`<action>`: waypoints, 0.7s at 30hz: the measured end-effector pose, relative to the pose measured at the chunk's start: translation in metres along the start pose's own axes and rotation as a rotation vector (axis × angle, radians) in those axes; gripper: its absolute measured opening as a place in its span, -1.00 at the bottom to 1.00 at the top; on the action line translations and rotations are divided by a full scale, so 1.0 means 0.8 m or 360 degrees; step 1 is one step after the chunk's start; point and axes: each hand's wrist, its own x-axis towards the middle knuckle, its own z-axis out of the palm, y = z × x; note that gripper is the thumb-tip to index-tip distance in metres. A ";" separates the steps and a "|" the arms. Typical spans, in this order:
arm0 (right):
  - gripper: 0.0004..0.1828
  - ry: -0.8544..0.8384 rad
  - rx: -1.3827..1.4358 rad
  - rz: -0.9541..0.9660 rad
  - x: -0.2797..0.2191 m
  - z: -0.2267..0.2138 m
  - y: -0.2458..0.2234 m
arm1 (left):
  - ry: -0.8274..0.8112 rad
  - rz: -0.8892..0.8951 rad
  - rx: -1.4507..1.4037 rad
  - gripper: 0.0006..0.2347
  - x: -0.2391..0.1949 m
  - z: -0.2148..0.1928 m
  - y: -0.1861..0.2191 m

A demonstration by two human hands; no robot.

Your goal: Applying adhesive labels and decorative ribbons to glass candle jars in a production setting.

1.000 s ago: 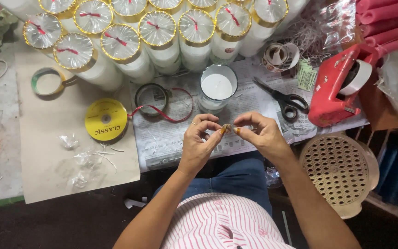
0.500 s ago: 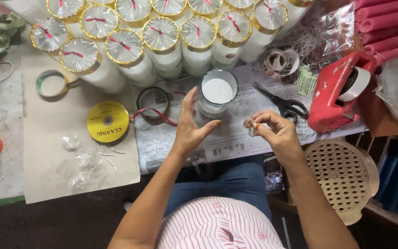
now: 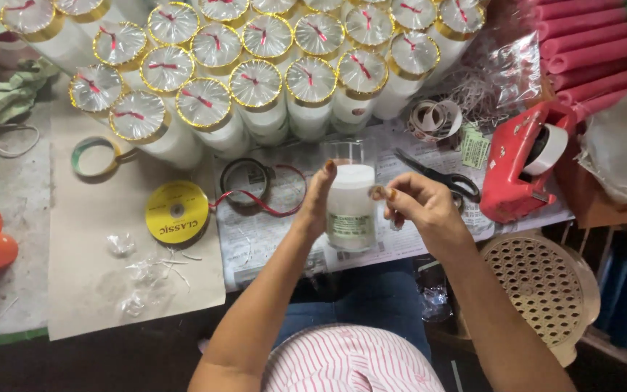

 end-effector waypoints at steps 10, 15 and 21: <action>-0.85 -0.0039 -0.0074 0.0070 0.019 0.022 0.017 | 0.0104 0.0061 0.0440 -0.24 -0.052 0.024 0.051; -0.85 -0.0062 -0.0118 0.0097 0.022 0.022 0.023 | 0.0137 0.0071 0.0535 -0.23 -0.056 0.018 0.057; -0.88 0.0106 -0.0307 0.0154 0.020 0.044 0.010 | 0.0188 0.0128 0.0629 -0.23 -0.065 0.020 0.064</action>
